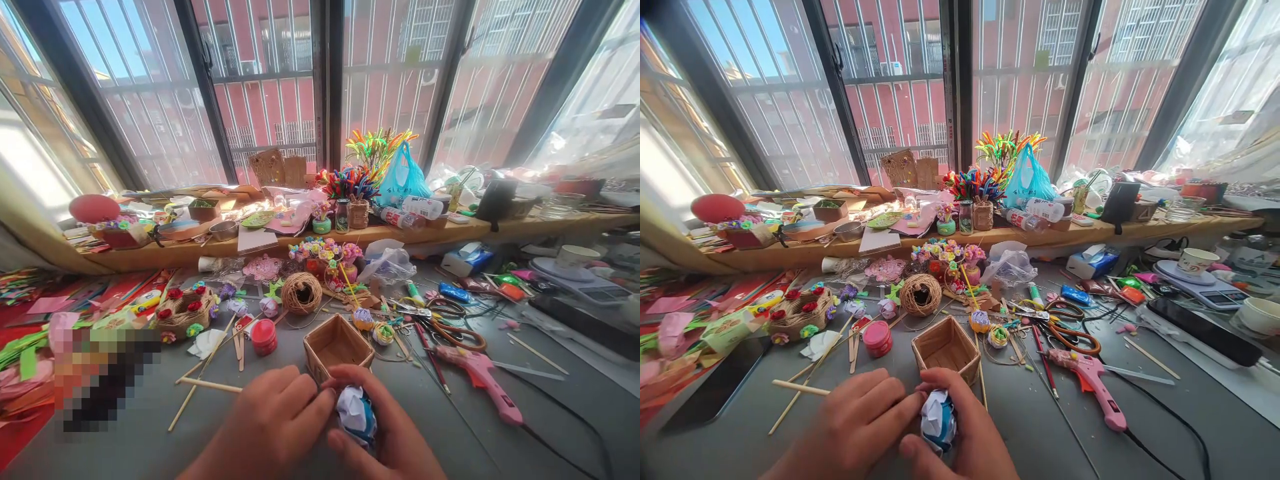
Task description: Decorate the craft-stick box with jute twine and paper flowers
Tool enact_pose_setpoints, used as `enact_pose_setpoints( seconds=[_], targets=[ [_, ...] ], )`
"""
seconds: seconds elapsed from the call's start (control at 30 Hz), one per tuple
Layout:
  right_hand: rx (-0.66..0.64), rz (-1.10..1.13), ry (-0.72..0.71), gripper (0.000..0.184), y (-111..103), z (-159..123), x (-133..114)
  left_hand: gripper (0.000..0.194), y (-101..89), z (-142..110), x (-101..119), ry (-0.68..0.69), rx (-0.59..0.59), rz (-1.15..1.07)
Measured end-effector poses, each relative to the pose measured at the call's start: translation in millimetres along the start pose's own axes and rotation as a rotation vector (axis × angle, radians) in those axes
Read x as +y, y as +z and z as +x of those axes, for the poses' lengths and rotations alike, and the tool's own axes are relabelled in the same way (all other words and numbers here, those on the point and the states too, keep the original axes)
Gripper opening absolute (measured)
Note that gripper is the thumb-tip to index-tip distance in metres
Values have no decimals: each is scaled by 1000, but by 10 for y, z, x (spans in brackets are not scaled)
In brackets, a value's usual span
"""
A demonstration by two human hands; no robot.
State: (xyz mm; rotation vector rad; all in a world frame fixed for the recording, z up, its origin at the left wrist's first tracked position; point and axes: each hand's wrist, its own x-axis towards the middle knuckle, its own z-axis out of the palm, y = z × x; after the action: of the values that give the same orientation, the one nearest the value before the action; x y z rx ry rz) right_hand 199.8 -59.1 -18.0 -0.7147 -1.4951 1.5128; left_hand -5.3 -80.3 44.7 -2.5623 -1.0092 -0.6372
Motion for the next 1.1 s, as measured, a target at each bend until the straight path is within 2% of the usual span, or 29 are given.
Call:
enact_pose_setpoints(
  seconds=[0.1, 0.2, 0.37, 0.53, 0.67, 0.83, 0.9, 0.97, 1.03, 1.1],
  targets=[
    [45, -61, -20, 35, -60, -29, 116, 32, 12, 47, 10, 39, -33, 25],
    [83, -97, -118, 27, -82, -18, 156, 36, 58, 61, 4, 14, -42, 76],
    [185, -95, -109, 25, -23, -36, 198, 36, 103, 64, 5, -46, -126, 29],
    [72, -232, -197, 23, -138, -38, 216, 23, 40, 94, 5, -69, -218, -64],
    [63, -289, -240, 24, -182, -33, 183, 24, -14, 120, 30, -128, -228, -132],
    [93, -402, -442, 35, -209, -31, 154, 28, -54, 139, 39, -176, -264, -234],
    [78, -456, -517, 40, -242, -33, 152, 30, -59, 141, 42, -179, -236, -259],
    [75, -484, -557, 42, -257, -41, 146, 31, -60, 144, 51, -160, -160, -244],
    [117, -446, -541, 38, -231, -60, 129, 27, -69, 153, 59, -94, -53, -169],
    [203, -332, -453, 26, -162, -93, 101, 21, -98, 167, 62, 5, 57, -65]
  ],
)
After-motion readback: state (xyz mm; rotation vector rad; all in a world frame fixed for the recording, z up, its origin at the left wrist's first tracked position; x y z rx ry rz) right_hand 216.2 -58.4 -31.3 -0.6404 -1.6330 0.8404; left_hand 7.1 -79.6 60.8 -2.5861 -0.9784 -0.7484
